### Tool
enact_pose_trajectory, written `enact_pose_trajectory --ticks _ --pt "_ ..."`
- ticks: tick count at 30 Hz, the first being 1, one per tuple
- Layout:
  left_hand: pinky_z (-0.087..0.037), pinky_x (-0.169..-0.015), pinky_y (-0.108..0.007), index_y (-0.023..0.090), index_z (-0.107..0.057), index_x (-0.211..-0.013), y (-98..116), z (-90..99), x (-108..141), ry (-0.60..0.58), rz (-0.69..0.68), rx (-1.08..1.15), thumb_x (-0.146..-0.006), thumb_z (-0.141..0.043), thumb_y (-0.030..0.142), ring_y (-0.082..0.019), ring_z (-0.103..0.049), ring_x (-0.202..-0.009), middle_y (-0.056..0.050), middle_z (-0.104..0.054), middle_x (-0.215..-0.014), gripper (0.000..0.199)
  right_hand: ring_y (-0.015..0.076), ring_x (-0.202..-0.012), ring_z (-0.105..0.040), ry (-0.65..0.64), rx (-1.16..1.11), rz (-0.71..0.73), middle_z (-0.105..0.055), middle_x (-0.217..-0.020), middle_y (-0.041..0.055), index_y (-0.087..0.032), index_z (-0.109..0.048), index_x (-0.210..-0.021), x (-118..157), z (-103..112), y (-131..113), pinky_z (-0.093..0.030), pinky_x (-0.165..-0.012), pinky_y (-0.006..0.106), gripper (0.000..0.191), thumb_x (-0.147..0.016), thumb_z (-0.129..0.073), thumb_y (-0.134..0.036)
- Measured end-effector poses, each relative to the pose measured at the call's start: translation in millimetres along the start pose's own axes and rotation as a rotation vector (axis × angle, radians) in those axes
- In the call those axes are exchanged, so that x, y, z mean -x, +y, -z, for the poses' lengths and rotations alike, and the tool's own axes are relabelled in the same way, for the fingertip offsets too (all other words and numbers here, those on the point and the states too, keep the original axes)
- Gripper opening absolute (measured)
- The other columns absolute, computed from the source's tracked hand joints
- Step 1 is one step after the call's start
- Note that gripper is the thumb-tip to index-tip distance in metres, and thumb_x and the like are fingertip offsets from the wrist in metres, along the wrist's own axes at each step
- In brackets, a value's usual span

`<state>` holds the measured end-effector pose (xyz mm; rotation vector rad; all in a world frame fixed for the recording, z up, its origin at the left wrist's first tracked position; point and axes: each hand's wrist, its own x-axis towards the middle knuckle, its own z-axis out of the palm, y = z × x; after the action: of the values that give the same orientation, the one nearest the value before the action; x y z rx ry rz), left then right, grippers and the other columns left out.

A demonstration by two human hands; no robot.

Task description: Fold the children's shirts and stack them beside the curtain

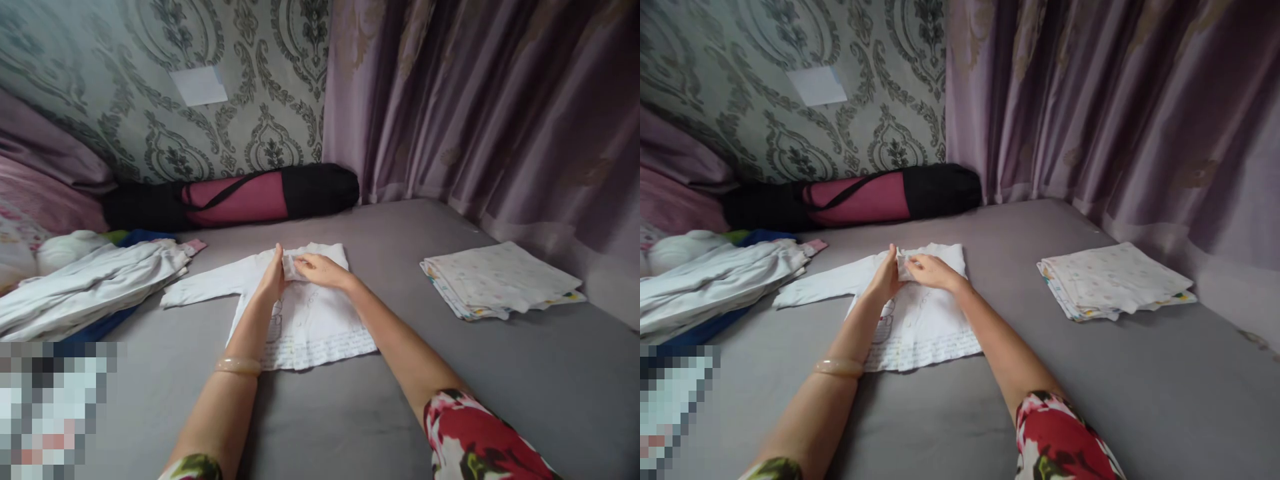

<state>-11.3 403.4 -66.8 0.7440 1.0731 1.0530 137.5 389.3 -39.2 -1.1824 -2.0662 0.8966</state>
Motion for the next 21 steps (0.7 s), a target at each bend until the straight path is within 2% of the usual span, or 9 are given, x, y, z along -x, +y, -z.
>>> enact_pose_trajectory --ticks 2,4,6,8,10,12,14,16,21 --pt "-0.052 -0.062 -0.028 0.017 -0.063 -0.092 -3.4 1.5 -1.1 0.029 -0.036 -0.072 -0.077 -0.066 0.056 -0.022 -0.068 -0.077 -0.006 -0.069 -0.076 0.042 0.0132 -0.071 -0.059 -0.052 0.019 0.024 -0.066 -0.074 -0.0003 -0.016 -0.068 -0.08 1.3 1.7 2.4 -0.044 -0.071 0.023 0.023 -0.089 -0.05 -0.028" --pt "-0.05 -0.061 -0.026 0.016 -0.062 -0.091 -7.9 2.8 -2.8 0.065 -0.088 -0.159 -0.065 -0.077 0.043 -0.021 -0.067 -0.074 -0.004 -0.069 -0.075 0.041 0.0122 -0.067 -0.057 0.009 -0.025 0.009 -0.063 -0.068 -0.0018 -0.015 -0.068 -0.077 0.7 11.7 10.4 -0.043 -0.066 0.021 0.023 -0.087 -0.05 -0.026" --pt "-0.049 -0.061 -0.026 0.016 -0.06 -0.092 -11.6 4.0 -4.9 0.07 -0.152 -0.223 -0.06 -0.077 0.035 -0.02 -0.067 -0.073 -0.003 -0.068 -0.075 0.041 0.0125 -0.07 -0.059 0.155 -0.094 -0.063 -0.066 -0.072 -0.0011 -0.015 -0.069 -0.08 -0.7 27.9 24.1 -0.044 -0.066 0.02 0.022 -0.086 -0.051 -0.026" --pt "-0.049 -0.064 -0.026 0.016 -0.059 -0.095 -13.5 5.2 -7.3 0.053 -0.248 -0.253 -0.062 -0.071 0.032 -0.02 -0.066 -0.077 -0.002 -0.068 -0.079 0.038 0.0134 -0.078 -0.063 0.337 -0.132 -0.172 -0.069 -0.081 0.0013 -0.015 -0.07 -0.086 -1.3 46.4 40.5 -0.046 -0.069 0.021 0.022 -0.086 -0.05 -0.023" --pt "-0.049 -0.07 -0.027 0.017 -0.059 -0.099 -14.0 6.6 -9.5 0.041 -0.352 -0.286 -0.065 -0.066 0.032 -0.02 -0.065 -0.084 -0.002 -0.067 -0.083 0.038 0.0143 -0.085 -0.065 0.5 -0.087 -0.284 -0.071 -0.09 0.004 -0.015 -0.071 -0.092 -0.4 62.4 54.6 -0.048 -0.074 0.023 0.025 -0.087 -0.046 -0.02" --pt "-0.049 -0.073 -0.027 0.017 -0.058 -0.102 -14.2 8.3 -11.4 0.053 -0.406 -0.333 -0.067 -0.062 0.032 -0.02 -0.064 -0.089 -0.002 -0.067 -0.086 0.038 0.016 -0.092 -0.065 0.586 0.038 -0.376 -0.072 -0.097 0.007 -0.014 -0.071 -0.098 1.8 71.4 62.0 -0.048 -0.082 0.026 0.029 -0.088 -0.044 -0.017" --pt "-0.049 -0.072 -0.027 0.017 -0.057 -0.103 -14.8 10.3 -13.2 0.066 -0.409 -0.373 -0.069 -0.061 0.033 -0.02 -0.063 -0.09 -0.003 -0.067 -0.087 0.038 0.0186 -0.101 -0.064 0.559 0.185 -0.426 -0.071 -0.106 0.01 -0.014 -0.07 -0.105 3.8 71.3 61.5 -0.046 -0.09 0.028 0.031 -0.09 -0.042 -0.016" --pt "-0.048 -0.072 -0.027 0.017 -0.056 -0.103 -15.8 12.4 -15.0 0.075 -0.409 -0.384 -0.069 -0.061 0.035 -0.019 -0.063 -0.089 -0.002 -0.066 -0.087 0.039 0.0209 -0.109 -0.062 0.453 0.31 -0.435 -0.069 -0.113 0.0121 -0.013 -0.068 -0.112 4.6 62.8 55.4 -0.044 -0.094 0.029 0.034 -0.091 -0.041 -0.014" --pt "-0.047 -0.072 -0.026 0.018 -0.053 -0.102 -17.9 16.1 -18.8 0.121 -0.388 -0.383 -0.068 -0.064 0.043 -0.017 -0.06 -0.083 -0.001 -0.063 -0.086 0.044 0.0235 -0.119 -0.055 0.206 0.536 -0.341 -0.062 -0.125 0.0159 -0.01 -0.062 -0.122 4.6 25.1 42.4 -0.038 -0.101 0.029 0.043 -0.09 -0.033 -0.007"
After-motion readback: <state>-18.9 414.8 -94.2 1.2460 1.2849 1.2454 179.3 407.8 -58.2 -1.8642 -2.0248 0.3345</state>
